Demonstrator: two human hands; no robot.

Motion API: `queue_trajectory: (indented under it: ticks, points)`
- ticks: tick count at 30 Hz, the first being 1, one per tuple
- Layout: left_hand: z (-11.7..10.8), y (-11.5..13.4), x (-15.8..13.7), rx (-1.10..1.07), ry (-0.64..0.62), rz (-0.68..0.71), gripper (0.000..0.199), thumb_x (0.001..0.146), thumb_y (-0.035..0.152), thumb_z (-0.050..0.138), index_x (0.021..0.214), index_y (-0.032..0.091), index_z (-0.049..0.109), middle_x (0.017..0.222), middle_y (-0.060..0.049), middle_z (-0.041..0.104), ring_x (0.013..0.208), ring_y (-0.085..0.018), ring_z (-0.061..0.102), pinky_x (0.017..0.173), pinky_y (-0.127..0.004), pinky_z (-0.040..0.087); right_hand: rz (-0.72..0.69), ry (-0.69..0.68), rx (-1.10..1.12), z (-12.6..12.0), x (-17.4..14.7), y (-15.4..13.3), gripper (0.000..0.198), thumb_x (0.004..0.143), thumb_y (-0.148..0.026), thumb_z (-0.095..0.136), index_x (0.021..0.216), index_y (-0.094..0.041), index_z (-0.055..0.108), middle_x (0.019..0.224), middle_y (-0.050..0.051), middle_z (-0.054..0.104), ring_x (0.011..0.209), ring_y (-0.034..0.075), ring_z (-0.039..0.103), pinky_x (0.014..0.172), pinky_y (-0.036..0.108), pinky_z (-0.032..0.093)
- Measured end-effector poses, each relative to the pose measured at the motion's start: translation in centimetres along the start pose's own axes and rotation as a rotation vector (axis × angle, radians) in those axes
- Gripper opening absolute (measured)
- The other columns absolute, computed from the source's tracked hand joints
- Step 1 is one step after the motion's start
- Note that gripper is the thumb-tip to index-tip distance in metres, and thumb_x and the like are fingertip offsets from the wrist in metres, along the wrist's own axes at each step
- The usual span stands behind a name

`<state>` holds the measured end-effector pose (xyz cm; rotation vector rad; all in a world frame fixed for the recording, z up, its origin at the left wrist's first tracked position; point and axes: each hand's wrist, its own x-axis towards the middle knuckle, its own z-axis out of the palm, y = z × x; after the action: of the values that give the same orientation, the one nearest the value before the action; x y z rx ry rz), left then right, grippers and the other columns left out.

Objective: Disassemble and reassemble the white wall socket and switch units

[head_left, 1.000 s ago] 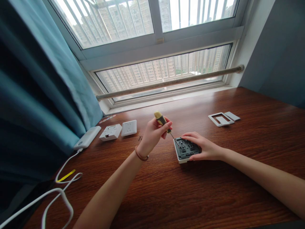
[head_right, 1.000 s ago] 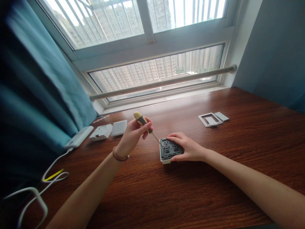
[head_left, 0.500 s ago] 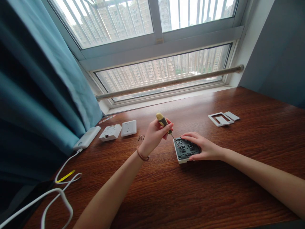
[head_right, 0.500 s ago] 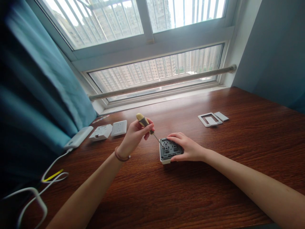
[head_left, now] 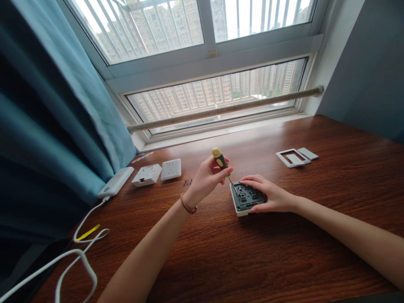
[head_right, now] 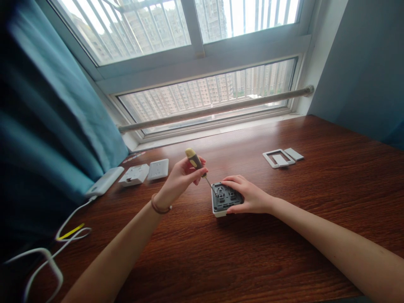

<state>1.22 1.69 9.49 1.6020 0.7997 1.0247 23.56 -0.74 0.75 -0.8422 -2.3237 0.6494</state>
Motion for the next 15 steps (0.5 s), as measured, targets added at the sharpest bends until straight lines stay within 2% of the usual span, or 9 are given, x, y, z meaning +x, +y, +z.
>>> queue_trajectory:
  ticks: [4,7,12,15]
  points:
    - [-0.3,0.7,-0.2,-0.020,-0.141,-0.015,0.031,0.073,0.026,0.065,0.098,0.012,0.052,0.086,-0.006,0.060,0.057,-0.007,0.053,0.051,-0.020,0.045,0.001,-0.007,0.006,0.0,0.0,0.0,0.077,0.066,-0.048,0.068,0.133,-0.024,0.037,0.128,0.012,0.042,0.120,0.028,0.038,0.100,0.043,0.034]
    - [-0.3,0.5,-0.3,0.021,-0.181,0.002,0.027,0.073,0.027,0.066,0.092,0.014,0.052,0.088,-0.005,0.059,0.054,-0.006,0.051,0.048,-0.020,0.043,0.003,-0.007,0.003,0.0,0.0,0.0,0.077,0.067,-0.048,0.068,0.133,-0.023,0.037,0.128,0.012,0.041,0.120,0.028,0.038,0.100,0.043,0.034]
    - [0.2,-0.8,-0.3,0.230,0.072,0.155,0.034,0.058,0.024,0.078,0.079,0.017,0.052,0.065,0.004,0.050,0.051,-0.005,0.042,0.045,-0.016,0.036,0.001,-0.013,-0.012,0.0,0.1,0.0,0.077,0.067,-0.047,0.068,0.133,-0.023,0.037,0.128,0.012,0.041,0.120,0.027,0.037,0.101,0.042,0.033]
    - [0.7,-0.8,-0.4,0.296,0.101,0.172,0.035,0.060,0.026,0.077,0.088,0.017,0.058,0.070,0.002,0.055,0.052,-0.005,0.042,0.045,-0.016,0.036,0.000,-0.012,-0.017,0.0,0.1,-0.1,0.077,0.067,-0.048,0.068,0.133,-0.023,0.037,0.128,0.012,0.041,0.120,0.027,0.037,0.101,0.043,0.033]
